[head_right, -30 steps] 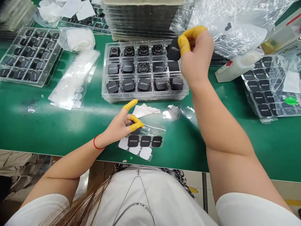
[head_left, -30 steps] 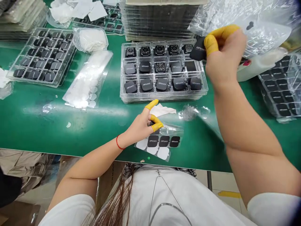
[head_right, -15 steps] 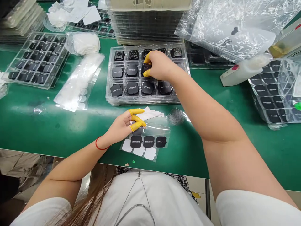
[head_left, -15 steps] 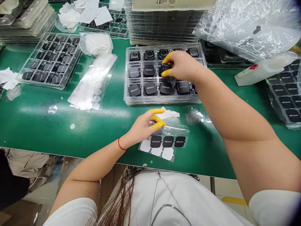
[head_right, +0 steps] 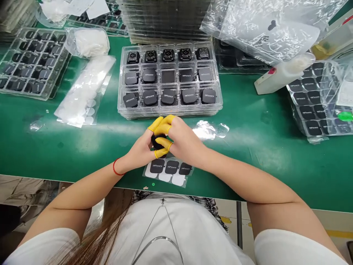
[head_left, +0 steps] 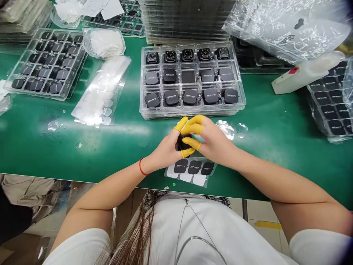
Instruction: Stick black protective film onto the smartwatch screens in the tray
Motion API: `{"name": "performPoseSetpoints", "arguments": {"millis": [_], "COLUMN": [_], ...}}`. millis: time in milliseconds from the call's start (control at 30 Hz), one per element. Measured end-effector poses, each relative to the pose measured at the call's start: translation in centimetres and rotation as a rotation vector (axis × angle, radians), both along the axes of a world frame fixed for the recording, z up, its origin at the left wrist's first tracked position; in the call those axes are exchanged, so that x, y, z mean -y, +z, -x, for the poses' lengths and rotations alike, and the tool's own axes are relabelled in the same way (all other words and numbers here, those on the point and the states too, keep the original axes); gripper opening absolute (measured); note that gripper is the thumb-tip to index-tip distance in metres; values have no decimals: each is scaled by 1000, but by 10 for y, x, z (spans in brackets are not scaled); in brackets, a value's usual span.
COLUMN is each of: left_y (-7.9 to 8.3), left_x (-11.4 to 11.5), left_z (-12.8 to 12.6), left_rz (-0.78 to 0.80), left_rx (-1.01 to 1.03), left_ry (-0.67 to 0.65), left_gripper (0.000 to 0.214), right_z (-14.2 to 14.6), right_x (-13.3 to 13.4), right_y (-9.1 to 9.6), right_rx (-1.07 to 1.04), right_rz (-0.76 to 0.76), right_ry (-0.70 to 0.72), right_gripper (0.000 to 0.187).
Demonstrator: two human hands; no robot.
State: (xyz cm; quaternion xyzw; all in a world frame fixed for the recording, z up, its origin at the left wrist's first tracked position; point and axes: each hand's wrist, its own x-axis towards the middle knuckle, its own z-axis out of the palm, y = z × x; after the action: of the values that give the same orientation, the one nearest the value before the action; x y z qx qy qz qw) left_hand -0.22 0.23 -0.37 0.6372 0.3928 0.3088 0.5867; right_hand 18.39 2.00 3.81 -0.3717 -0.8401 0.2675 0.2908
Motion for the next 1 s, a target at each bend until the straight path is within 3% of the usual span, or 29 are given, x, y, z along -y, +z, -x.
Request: {"name": "performPoseSetpoints", "arguments": {"millis": [100, 200, 267, 367, 500, 567, 633, 733, 833, 933, 1000], "left_y": [3, 8, 10, 10, 9, 10, 10, 8, 6, 6, 7], "left_x": [-1, -3, -3, -1, 1, 0, -3, -6, -7, -7, -7], "left_z": [-1, 2, 3, 2, 0, 1, 2, 5, 6, 6, 6], "left_rz": [-10, -16, -61, -101, -64, -30, 12, -45, -145, -178, -204], "left_rx": [34, -24, -61, -46, -14, -23, -31, -48, -115, -90, -55], "left_ry": [38, 10, -20, -33, -25, -4, 21, -49, -106, -30, -63], "left_gripper": [57, 50, 51, 51, 49, 49, 51, 57, 54, 52, 54], "right_z": [-24, -61, -74, -59, -23, -17, -16, -11, -1, 6, 7], "right_x": [10, 11, 6, -5, -20, -20, -12, 5, 13, 13, 12], "right_y": [-3, -15, -27, -45, -51, -42, -30, -16, -16, -22, -25], "right_rx": [66, 234, 332, 373, 436, 378, 191, -6, -31, -35, -22], "right_rz": [-80, -1, -16, -66, -46, -15, -36, -196, -357, -392, -422], "right_ry": [-66, -370, -471, -400, -118, -157, -202, -27, 5, -68, -41], "right_gripper": [13, 14, 18, 25, 19, 13, 8, 5, 10, 12, 16]}}
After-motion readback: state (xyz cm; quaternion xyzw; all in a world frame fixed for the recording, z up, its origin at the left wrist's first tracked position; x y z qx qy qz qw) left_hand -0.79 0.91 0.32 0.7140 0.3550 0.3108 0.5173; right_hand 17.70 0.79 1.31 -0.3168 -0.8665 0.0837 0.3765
